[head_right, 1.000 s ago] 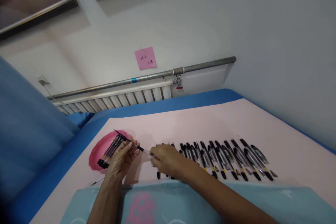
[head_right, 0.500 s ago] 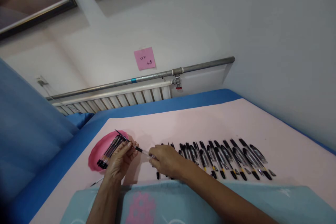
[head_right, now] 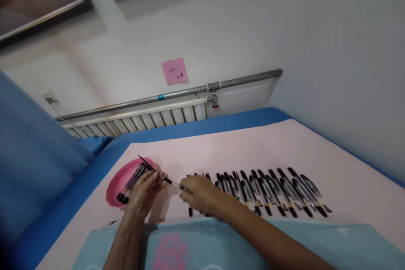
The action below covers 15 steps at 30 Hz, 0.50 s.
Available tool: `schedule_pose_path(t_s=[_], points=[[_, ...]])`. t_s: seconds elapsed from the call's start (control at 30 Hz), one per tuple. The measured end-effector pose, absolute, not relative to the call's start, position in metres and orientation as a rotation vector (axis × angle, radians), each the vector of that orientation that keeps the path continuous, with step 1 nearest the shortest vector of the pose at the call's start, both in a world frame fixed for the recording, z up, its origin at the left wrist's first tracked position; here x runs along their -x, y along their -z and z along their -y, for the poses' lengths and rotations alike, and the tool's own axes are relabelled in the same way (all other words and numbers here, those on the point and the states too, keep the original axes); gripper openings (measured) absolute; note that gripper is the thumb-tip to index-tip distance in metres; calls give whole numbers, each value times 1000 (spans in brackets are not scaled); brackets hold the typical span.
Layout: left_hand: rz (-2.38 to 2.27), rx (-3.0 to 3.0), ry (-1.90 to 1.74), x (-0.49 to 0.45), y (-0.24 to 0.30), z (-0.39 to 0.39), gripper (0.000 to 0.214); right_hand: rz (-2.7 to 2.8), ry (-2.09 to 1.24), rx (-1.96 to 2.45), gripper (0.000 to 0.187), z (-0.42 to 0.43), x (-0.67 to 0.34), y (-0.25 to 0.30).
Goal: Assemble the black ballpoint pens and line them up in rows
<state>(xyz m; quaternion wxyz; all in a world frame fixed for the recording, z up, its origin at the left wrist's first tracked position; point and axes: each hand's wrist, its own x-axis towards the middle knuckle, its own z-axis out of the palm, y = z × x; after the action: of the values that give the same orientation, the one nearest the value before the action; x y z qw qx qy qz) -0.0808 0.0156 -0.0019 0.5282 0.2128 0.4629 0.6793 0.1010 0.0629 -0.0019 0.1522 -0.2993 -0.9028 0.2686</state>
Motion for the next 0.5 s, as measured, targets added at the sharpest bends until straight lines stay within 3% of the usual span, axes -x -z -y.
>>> schedule_pose_path(t_s=[0.13,0.5], points=[[-1129,-543,-1637,80,1,-15,31,2625,-636,868,13,-62,-101,0],[-1082,-528,-1684,77,3,-18,31,2577,-787,873,15,-62,-100,-5]])
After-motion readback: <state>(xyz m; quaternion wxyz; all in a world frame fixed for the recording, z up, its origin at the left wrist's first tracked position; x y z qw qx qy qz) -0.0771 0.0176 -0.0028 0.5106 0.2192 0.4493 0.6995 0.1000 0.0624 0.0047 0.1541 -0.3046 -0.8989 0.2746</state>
